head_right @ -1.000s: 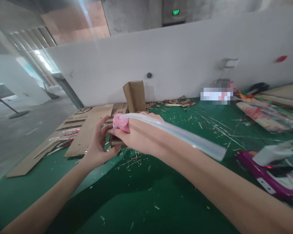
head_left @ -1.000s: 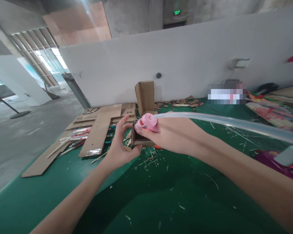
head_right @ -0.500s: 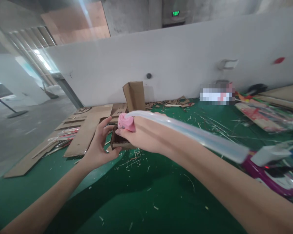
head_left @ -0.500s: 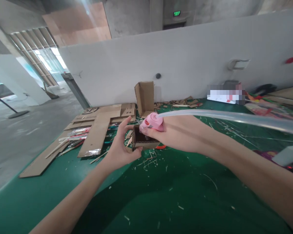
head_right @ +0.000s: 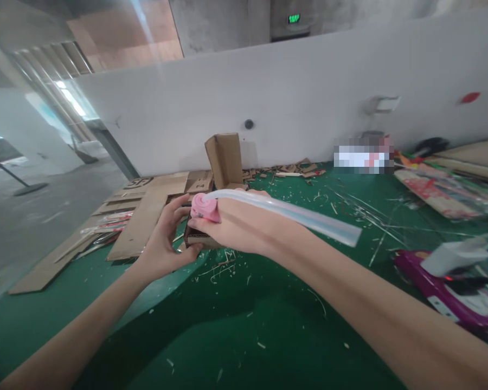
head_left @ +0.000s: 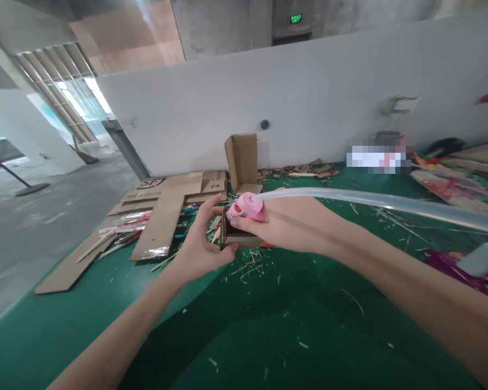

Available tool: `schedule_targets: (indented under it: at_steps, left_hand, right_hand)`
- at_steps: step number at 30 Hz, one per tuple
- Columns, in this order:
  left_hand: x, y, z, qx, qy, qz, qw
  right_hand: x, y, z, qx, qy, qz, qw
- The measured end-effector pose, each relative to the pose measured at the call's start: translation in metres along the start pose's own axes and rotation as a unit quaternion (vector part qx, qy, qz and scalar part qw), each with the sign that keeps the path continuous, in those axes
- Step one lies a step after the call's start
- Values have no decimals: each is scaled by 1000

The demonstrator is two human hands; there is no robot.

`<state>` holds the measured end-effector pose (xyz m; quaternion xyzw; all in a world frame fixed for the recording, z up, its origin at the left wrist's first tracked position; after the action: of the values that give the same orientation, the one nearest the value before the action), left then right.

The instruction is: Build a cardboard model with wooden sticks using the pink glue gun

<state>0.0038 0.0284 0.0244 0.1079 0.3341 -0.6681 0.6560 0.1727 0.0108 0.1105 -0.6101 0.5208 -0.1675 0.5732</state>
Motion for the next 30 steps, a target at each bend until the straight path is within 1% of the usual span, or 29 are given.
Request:
schedule_targets:
  at_steps: [3,5,9,15,19,23,26,30]
  left_hand:
    - [0,0,-1,-5,6,0,1000]
    - [0,0,-2,-16,16,2,1000]
    - [-1,-1,-2,-55,38,17,998]
    - [0,1,3,-76,34,18,996]
    - [0,2,1,-120,39,14,992]
    - [-1,1,-1,-126,57,35,990]
    - [-1,1,-4,-128,42,42,990]
    - [0,2,-7,-141,21,36,989]
  right_hand:
    - [0,1,1,6,-11,7,1000]
    - [-1,2,2,30,-13,6,999]
    - [-1,2,3,69,-10,-12,997]
    - [1,2,4,132,33,-7,991]
    - [2,5,0,144,6,2,990]
    - [1,4,-4,171,7,16,985]
    - [-2,5,-3,157,4,16,987]
    - [-4,9,4,150,-7,14,989]
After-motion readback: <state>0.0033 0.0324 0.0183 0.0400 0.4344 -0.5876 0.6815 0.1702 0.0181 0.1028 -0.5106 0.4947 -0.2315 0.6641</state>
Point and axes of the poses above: each hand's wrist, its own x-axis away from the middle knuckle, its own y-axis out of the palm, z = x × y, the point moved 4 cm from there along -x, towards the middle knuckle, and after that the axes turned 15 degrees about z, right-handed, at the moved point
